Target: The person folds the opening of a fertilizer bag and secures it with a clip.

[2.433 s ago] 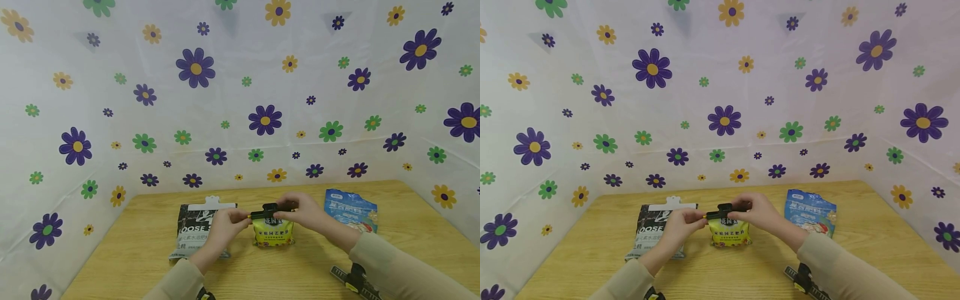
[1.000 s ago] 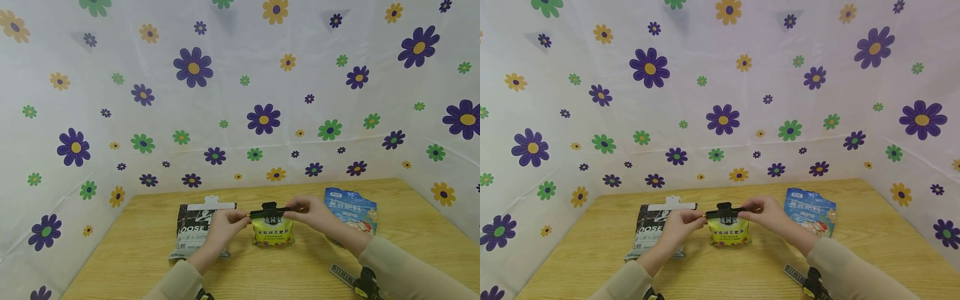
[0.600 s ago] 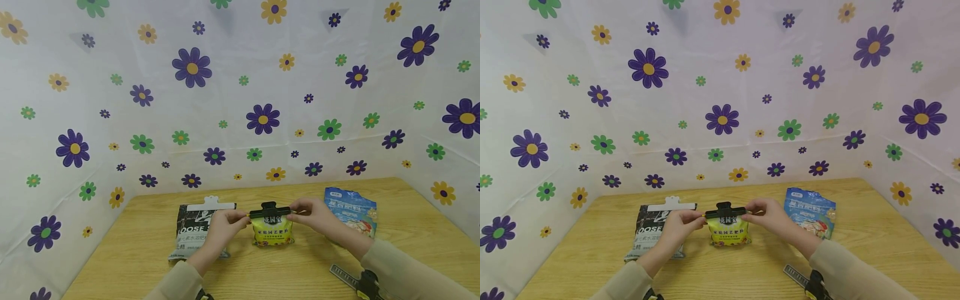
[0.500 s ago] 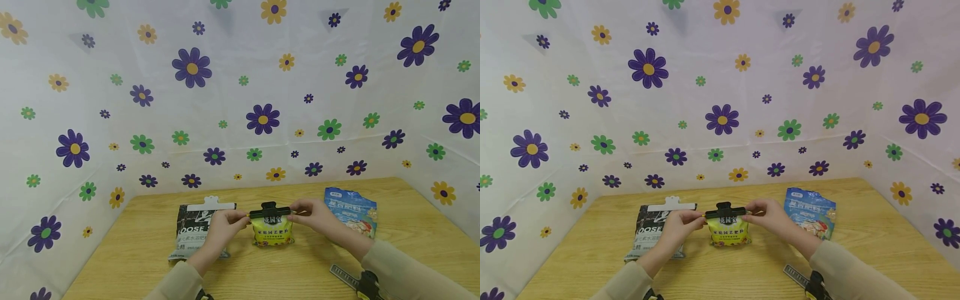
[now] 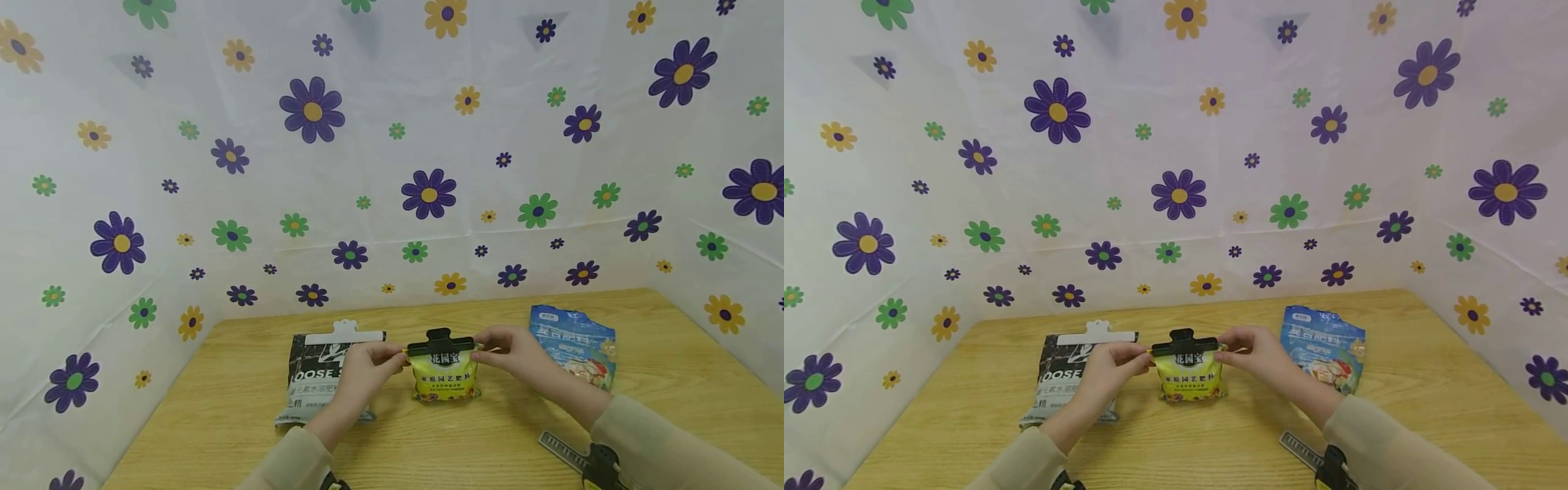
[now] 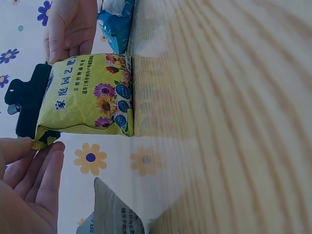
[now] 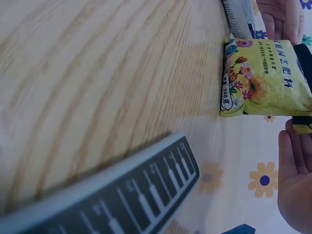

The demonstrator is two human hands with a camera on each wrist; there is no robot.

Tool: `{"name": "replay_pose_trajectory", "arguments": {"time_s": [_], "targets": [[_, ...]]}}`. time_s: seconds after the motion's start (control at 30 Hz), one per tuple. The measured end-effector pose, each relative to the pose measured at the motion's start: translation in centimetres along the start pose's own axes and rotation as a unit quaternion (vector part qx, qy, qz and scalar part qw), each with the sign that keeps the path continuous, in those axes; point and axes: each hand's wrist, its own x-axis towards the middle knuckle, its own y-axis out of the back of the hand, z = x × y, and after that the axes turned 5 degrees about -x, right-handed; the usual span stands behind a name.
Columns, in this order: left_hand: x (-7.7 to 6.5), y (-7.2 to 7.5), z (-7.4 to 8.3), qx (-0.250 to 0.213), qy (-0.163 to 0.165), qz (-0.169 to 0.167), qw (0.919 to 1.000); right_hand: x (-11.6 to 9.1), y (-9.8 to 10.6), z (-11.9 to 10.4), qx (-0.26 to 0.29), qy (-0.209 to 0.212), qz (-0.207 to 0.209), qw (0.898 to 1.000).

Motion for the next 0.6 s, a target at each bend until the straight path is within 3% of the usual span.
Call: {"name": "replay_pose_trajectory", "arguments": {"time_s": [0.6], "targets": [[0.32, -0.14, 0.05, -0.034, 0.02, 0.0, 0.9992, -0.38, -0.36, -0.18, 0.047, -0.042, 0.012, 0.998]]}}
